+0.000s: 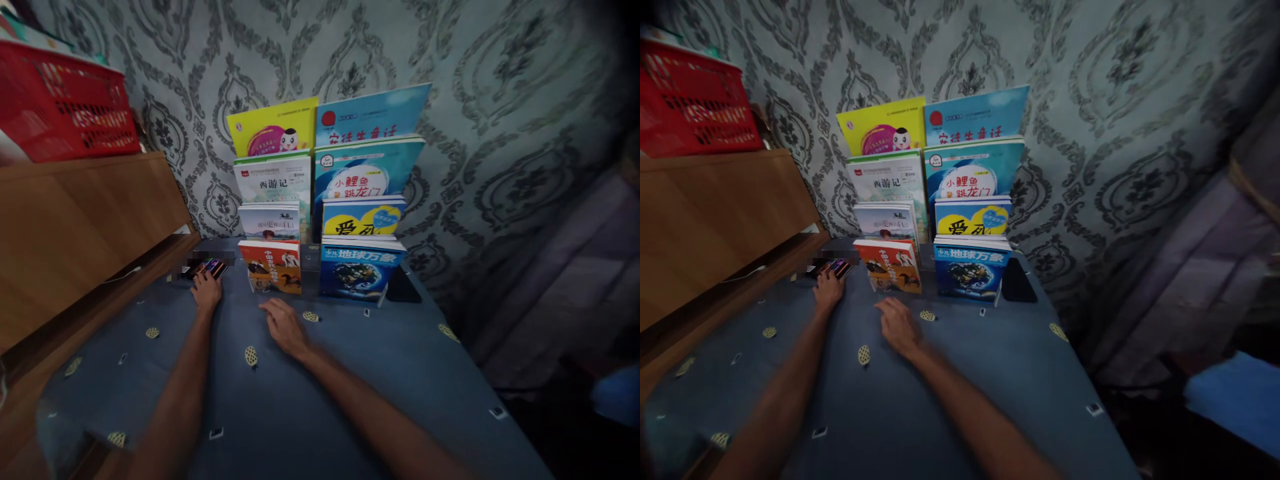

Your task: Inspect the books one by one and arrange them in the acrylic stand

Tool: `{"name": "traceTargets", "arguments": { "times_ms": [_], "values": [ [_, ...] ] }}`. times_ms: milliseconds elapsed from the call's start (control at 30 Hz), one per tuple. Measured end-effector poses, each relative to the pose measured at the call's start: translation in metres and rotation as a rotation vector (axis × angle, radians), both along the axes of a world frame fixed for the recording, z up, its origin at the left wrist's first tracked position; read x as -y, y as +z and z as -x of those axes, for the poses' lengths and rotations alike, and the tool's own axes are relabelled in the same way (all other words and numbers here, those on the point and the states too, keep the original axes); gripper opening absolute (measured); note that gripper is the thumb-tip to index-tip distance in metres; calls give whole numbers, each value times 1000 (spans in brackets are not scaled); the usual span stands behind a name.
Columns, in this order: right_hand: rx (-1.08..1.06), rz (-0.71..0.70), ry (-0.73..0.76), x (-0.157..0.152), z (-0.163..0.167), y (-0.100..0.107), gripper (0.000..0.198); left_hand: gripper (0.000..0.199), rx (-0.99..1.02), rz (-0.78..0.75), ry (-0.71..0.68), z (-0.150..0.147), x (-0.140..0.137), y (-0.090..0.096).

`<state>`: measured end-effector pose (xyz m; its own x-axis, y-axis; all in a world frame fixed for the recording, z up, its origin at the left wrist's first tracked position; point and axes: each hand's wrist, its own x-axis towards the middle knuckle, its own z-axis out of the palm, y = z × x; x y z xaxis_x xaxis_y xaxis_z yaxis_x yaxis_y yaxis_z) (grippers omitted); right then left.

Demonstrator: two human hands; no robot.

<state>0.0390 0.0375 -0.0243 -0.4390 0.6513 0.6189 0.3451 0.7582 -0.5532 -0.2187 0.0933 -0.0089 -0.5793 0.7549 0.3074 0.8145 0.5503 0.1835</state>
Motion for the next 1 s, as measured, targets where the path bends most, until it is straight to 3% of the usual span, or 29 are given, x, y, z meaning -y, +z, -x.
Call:
{"name": "traceTargets", "arguments": {
  "times_ms": [200,500,733,1000],
  "values": [
    [125,135,3,-3,0,1,36,52,-26,53,-63,9,3,10],
    [152,200,12,0,-2,11,38,54,-53,129,-101,17,3,19],
    [140,210,9,-3,-2,11,39,51,-109,177,-121,17,1,21],
    [112,203,8,-4,-2,9,38,45,-233,237,-208,19,21,22]
  ]
}}
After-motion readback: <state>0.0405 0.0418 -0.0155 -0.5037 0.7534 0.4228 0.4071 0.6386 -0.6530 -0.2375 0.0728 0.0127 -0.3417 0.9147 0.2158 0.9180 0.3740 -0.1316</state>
